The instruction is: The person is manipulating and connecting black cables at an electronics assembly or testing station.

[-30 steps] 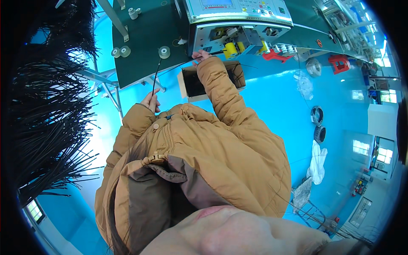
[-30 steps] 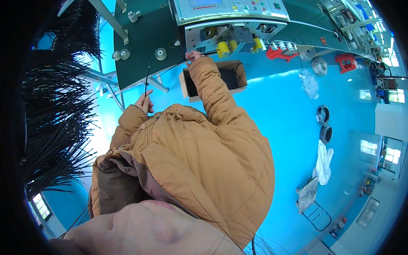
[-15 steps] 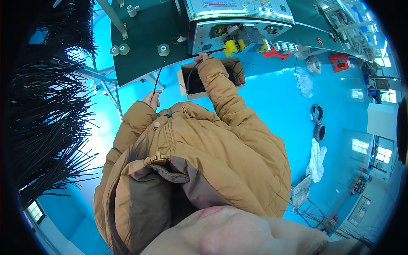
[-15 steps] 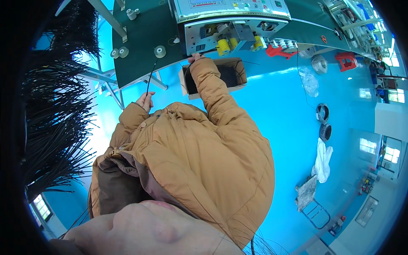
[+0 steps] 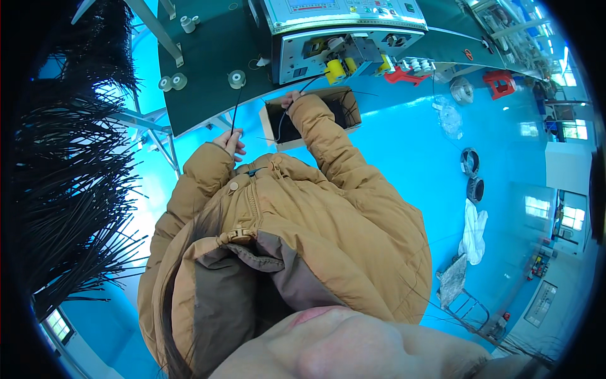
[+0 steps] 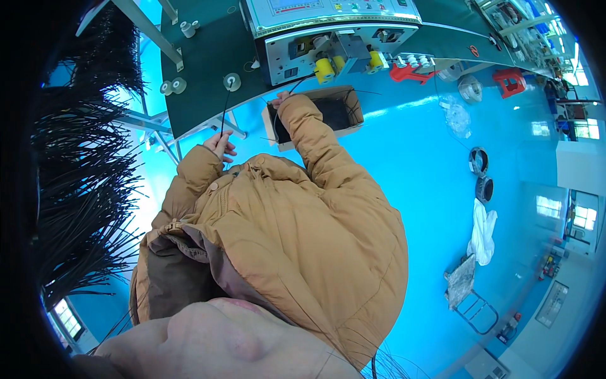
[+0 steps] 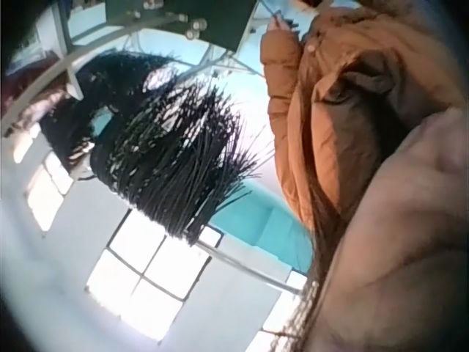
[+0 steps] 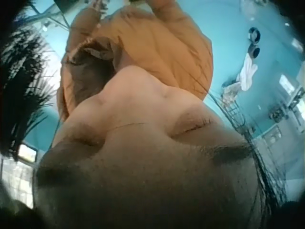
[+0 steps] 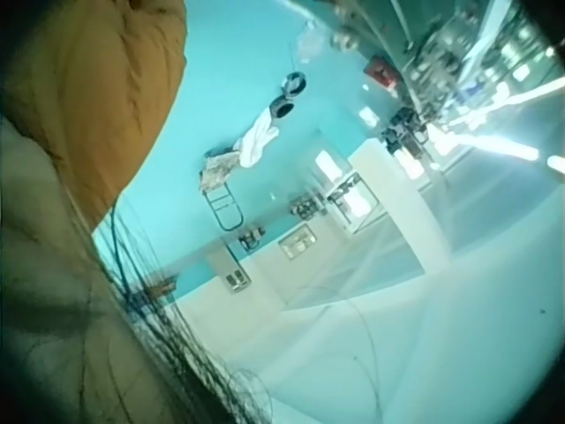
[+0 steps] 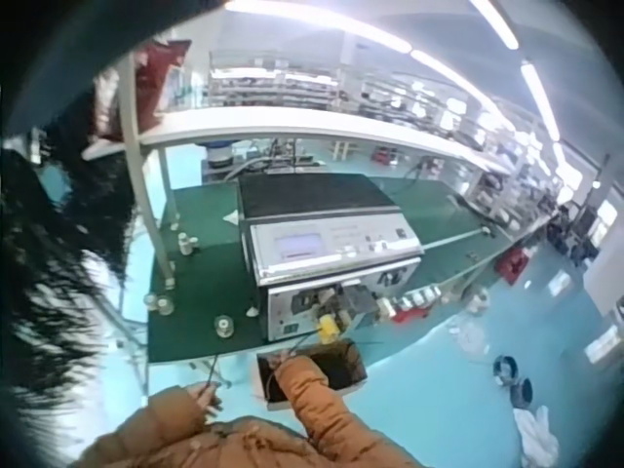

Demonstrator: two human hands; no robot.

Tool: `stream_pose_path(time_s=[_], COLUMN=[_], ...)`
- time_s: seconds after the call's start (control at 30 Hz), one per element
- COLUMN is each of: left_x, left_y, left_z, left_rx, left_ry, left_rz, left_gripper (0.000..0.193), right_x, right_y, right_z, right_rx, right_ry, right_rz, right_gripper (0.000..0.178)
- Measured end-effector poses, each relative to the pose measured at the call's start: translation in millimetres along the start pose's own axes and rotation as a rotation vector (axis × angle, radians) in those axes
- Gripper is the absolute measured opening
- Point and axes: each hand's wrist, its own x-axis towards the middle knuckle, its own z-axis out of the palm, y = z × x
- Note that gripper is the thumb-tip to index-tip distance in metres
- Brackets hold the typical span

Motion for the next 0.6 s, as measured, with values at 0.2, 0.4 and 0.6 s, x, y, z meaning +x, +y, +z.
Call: stream_pose_path(time_s=[0.2, 0.4, 0.6], left_x=[17, 22, 3], left_y=[33, 47, 71], left_z=[17, 14, 29], left_rx=[0.16, 0.603, 0.4], left_ry=[0.003, 0.098, -0.089], left_rz=[0.072, 0.117, 0.021], left_gripper=[0.037, 0.037, 0.037], right_x=[-17, -116, -113], right_y=[34, 8, 22], right_z=[-4, 42, 53], right_rx=[-0.196, -1.407, -1.99], right_ry=[-0.022, -0.628, -0.584], right_rz=[0.061, -0.525, -0.711], right_gripper=[0.025, 0.024, 0.025])
